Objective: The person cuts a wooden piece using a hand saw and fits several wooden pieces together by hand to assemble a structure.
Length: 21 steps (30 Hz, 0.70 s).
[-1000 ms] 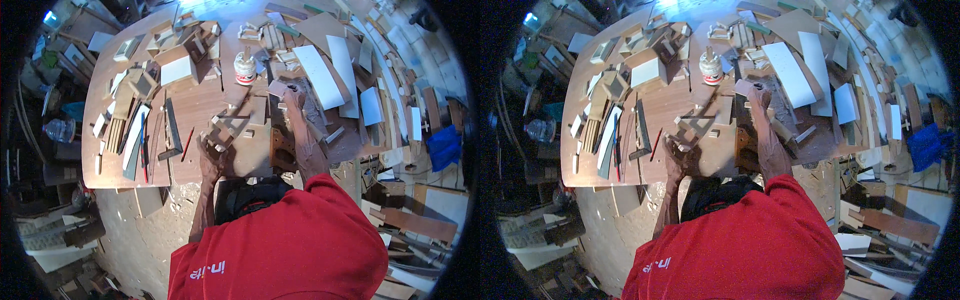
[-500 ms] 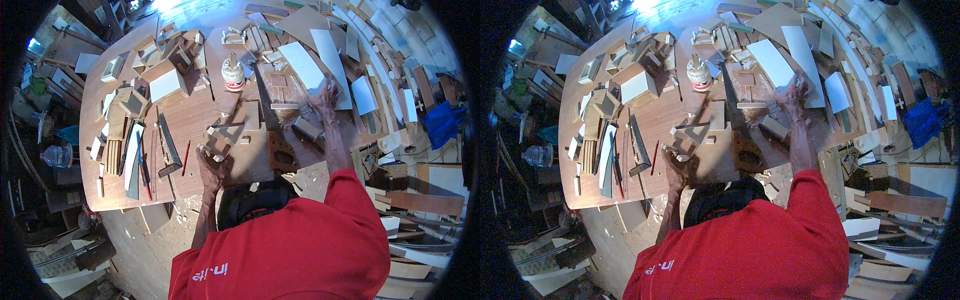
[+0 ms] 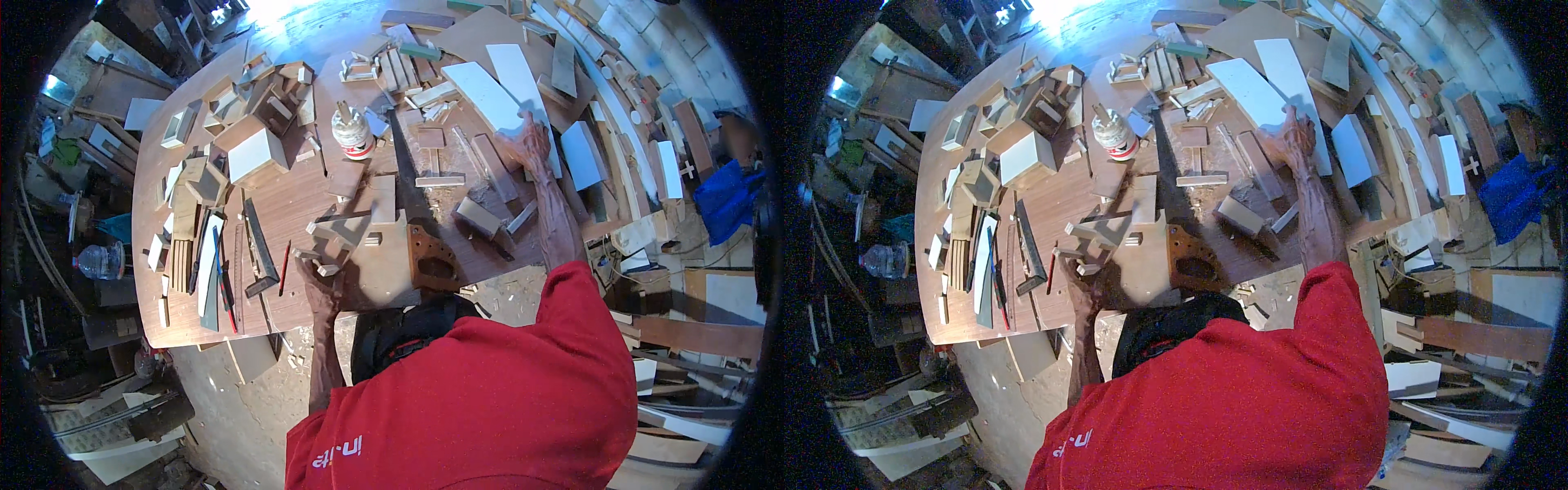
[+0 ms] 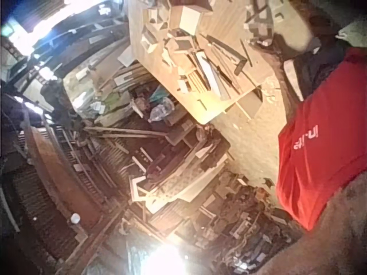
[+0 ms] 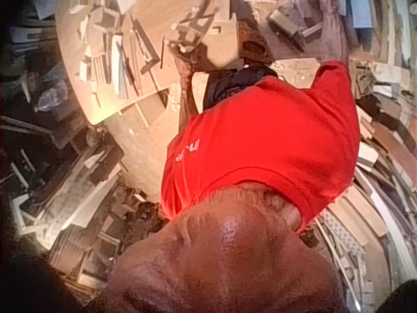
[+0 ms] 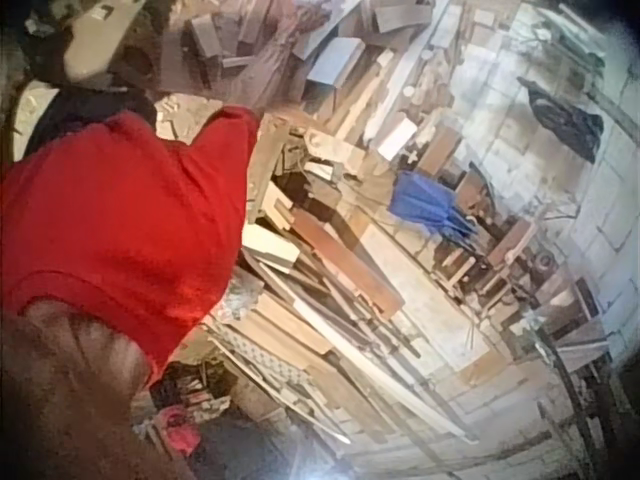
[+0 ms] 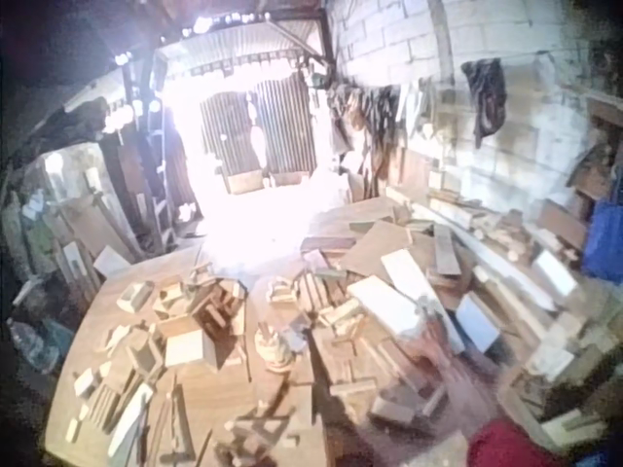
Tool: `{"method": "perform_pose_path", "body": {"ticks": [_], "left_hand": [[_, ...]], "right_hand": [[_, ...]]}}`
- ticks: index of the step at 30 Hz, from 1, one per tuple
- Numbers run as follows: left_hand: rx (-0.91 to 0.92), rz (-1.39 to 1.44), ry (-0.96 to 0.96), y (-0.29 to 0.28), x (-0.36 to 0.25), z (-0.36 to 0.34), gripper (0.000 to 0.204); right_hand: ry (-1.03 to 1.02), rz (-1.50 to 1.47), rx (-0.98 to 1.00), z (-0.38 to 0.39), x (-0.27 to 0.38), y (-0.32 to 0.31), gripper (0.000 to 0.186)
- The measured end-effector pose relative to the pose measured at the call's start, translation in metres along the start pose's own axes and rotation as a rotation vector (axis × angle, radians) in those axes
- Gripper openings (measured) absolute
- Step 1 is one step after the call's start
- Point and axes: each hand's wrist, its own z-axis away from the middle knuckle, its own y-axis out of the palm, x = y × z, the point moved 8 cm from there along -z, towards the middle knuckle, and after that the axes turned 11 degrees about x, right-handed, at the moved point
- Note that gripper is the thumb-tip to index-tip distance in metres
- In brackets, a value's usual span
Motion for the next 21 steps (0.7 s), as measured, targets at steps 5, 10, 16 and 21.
{"method": "perform_pose_path", "body": {"ticks": [5, 10, 16, 21], "left_hand": [[0.017, -0.068, -0.061, 0.001, 0.001, 0.0, 0.101], [0.001, -0.212, 0.023, 0.002, -0.008, -0.001, 0.098], [0.045, -0.025, -0.104, 0.01, -0.019, -0.006, 0.09], [-0.02, -0.265, 0.088, -0.002, -0.007, 0.006, 0.084]], "right_hand": [[-0.016, -0.286, 0.102, -0.022, -0.023, -0.024, 0.073], [0.003, -0.457, 0.025, -0.041, -0.024, -0.023, 0.072], [0.1, -0.496, 0.108, -0.047, 0.012, 0.016, 0.075], [0.021, -0.101, -0.063, -0.061, 0.025, 0.024, 0.073]]}}
